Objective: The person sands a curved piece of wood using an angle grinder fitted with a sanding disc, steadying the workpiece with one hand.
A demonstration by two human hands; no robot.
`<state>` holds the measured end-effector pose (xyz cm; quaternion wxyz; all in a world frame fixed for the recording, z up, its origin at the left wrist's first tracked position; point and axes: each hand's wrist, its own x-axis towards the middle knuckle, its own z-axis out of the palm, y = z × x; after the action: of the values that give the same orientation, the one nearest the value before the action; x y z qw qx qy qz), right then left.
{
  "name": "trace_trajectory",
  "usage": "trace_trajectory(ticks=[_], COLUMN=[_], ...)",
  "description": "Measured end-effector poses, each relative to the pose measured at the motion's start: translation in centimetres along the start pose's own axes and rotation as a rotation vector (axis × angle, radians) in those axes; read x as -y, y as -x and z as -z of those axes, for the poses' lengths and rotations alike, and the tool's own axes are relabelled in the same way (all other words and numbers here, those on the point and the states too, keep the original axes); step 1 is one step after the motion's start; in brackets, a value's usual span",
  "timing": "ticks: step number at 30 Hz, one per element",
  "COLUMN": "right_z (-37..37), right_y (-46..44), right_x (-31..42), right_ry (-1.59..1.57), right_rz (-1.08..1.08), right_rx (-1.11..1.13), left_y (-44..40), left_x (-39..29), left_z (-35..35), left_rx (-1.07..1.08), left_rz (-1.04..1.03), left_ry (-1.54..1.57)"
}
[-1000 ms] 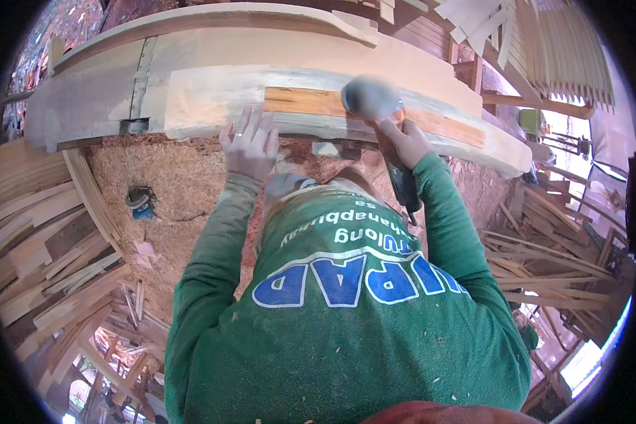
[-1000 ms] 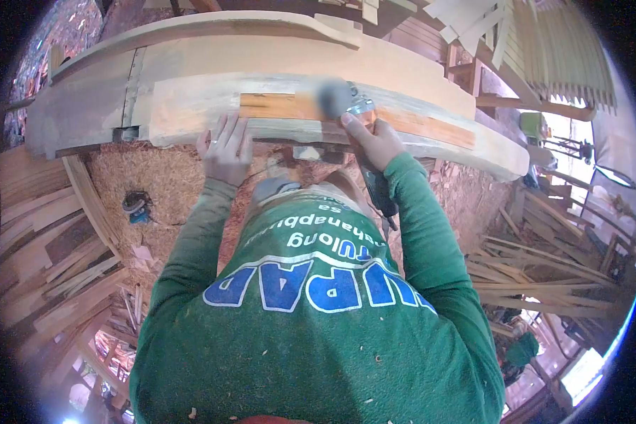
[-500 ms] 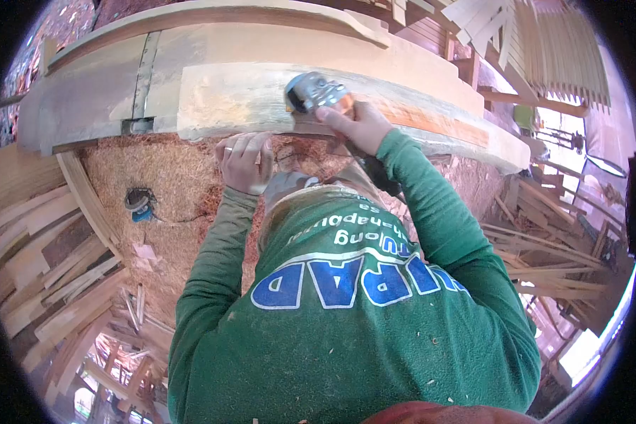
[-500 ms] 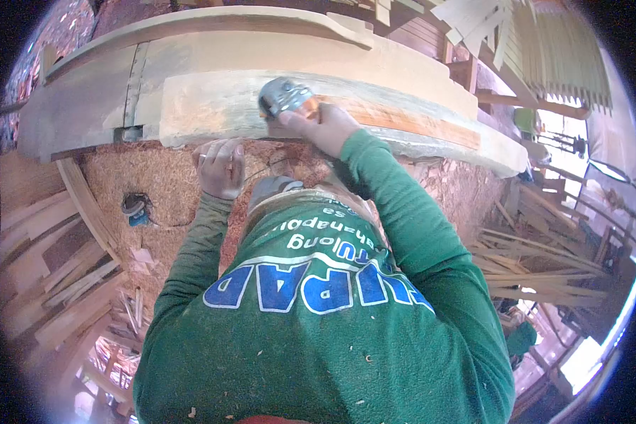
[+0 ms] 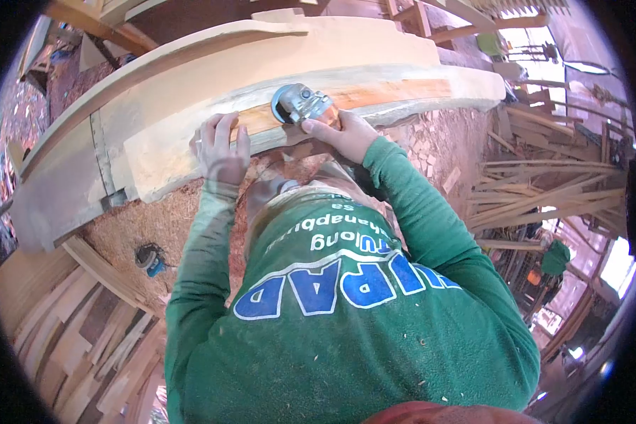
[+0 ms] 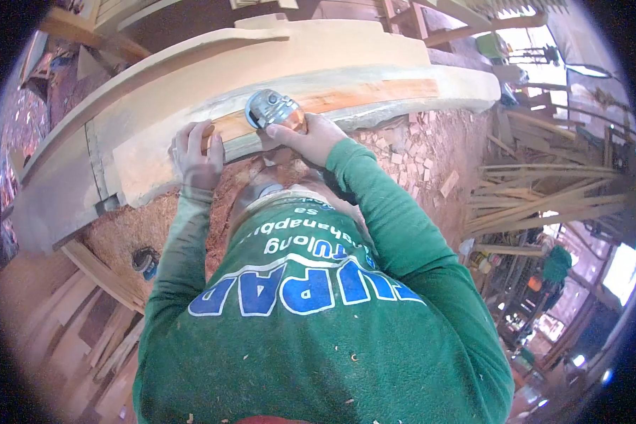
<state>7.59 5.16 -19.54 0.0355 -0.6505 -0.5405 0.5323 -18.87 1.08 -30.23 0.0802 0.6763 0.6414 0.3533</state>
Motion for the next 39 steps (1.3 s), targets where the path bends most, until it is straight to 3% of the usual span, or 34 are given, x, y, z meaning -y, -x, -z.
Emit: trace_trajectory(ticks=[8, 19, 22, 24, 27, 28, 29, 32, 36, 39], right_z=[6.5, 20.6, 21.8, 19.5, 16.1, 13.2, 12.7, 13.3, 18.2, 21.1], right_y=[0.1, 0.4, 0.8, 1.5, 1.4, -0.7, -0.6, -0.2, 0.7, 0.5], right_x=[-8.4, -18.9, -20.8, -17.3, -12.0, -13.7, -12.2, -10.5, -15.0, -21.8], right_ry=[-0.204, -0.326, -0.33, -0.316, -0.074, -0.196, 0.046, 0.016, -0.086, -0.296], right_rz=[-0.084, -0.231, -0.228, -0.026, -0.186, 0.049, 0.024, 0.053, 0.033, 0.056], right_rx=[-0.109, -0.316, -0.314, -0.225, -0.048, -0.055, -0.059, -0.053, -0.086, -0.245], left_y=[-3.3, -2.4, -3.0, -3.7, -4.9, -5.4, -5.9, -6.7, -7.2, -8.1], left_x=[-2.3, -3.0, -3.5, -4.0, -5.4, -6.2, -7.4, -10.2, -12.5, -14.2], left_z=[-6.2, -7.1, -7.2, -7.5, -9.4, -10.4, -11.1, -13.8, -16.0, -16.1], left_rx=[0.19, 0.16, 0.207, 0.253, 0.293, 0.302, 0.318, 0.327, 0.297, 0.366], left_rz=[-0.076, 0.053, 0.105, 0.106, 0.054, 0.026, 0.004, -0.071, -0.117, -0.068], left_ry=[-0.124, -0.159, -0.141, -0.143, -0.109, -0.087, -0.108, -0.098, -0.127, -0.158])
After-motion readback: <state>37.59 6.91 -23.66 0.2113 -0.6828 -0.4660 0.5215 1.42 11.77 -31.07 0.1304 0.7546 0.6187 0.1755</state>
